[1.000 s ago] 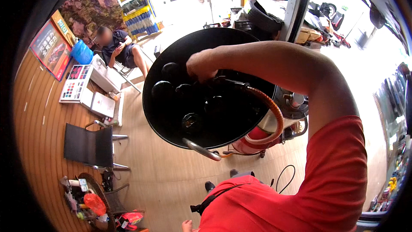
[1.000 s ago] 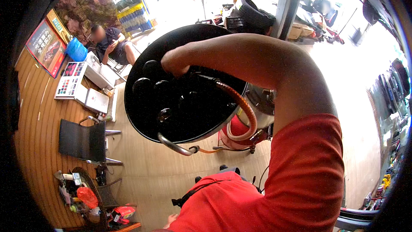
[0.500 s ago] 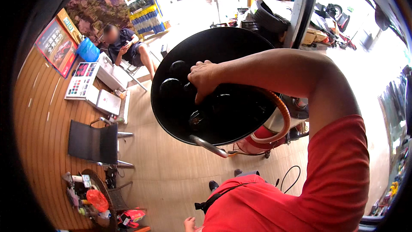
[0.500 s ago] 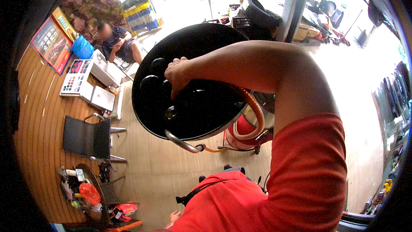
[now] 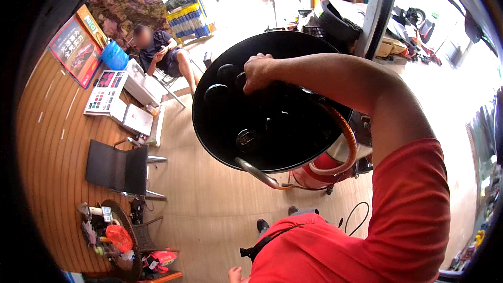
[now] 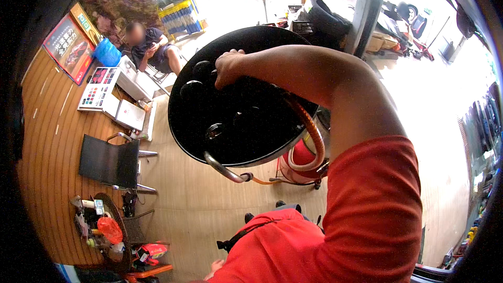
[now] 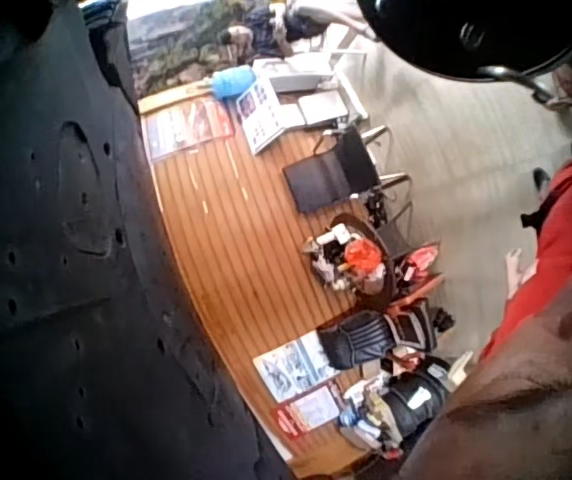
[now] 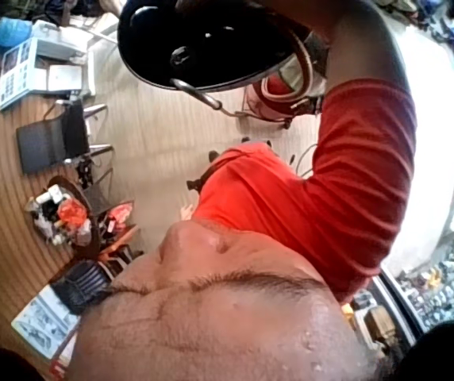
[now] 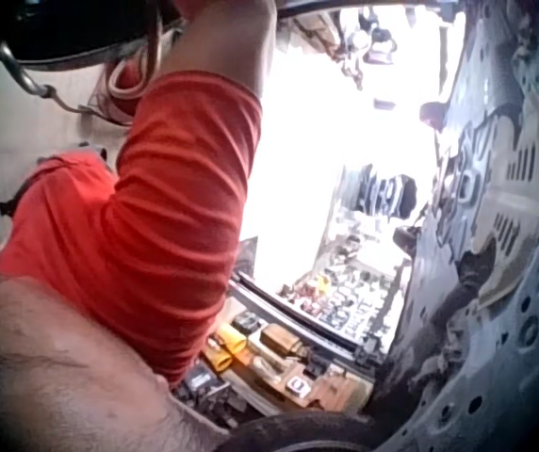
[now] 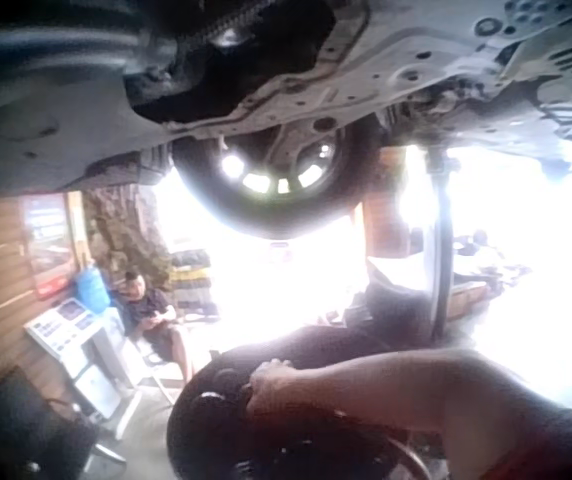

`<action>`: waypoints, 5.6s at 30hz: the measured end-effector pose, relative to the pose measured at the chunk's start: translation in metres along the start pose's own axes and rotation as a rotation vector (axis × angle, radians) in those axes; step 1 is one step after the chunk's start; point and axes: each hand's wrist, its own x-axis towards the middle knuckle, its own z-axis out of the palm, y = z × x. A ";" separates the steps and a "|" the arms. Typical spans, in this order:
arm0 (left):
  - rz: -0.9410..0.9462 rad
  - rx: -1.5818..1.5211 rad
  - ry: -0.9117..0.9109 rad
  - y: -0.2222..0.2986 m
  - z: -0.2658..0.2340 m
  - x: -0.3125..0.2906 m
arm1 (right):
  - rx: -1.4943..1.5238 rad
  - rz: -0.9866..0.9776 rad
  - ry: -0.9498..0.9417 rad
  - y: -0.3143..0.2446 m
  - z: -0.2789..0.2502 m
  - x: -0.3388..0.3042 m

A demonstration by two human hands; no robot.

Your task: The person removes multiple used oil filters from a red oil drain machine and places them into a yellow bucket. The person repeats this process for several filters, moving between the drain machine and the bucket.

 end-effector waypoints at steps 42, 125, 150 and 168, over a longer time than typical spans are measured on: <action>-0.018 0.108 -0.027 0.012 0.022 -0.016 | -0.550 -0.871 -0.075 0.011 0.011 -0.015; 0.018 0.007 0.027 0.086 -0.030 -0.015 | -0.483 0.086 -0.192 0.081 -0.048 -0.079; 0.029 0.083 -0.011 0.071 -0.015 -0.030 | -0.292 -0.332 -0.375 -0.038 -0.034 -0.111; 0.112 -0.009 -0.025 0.061 -0.017 -0.001 | -0.341 -0.178 -0.213 -0.046 -0.040 -0.130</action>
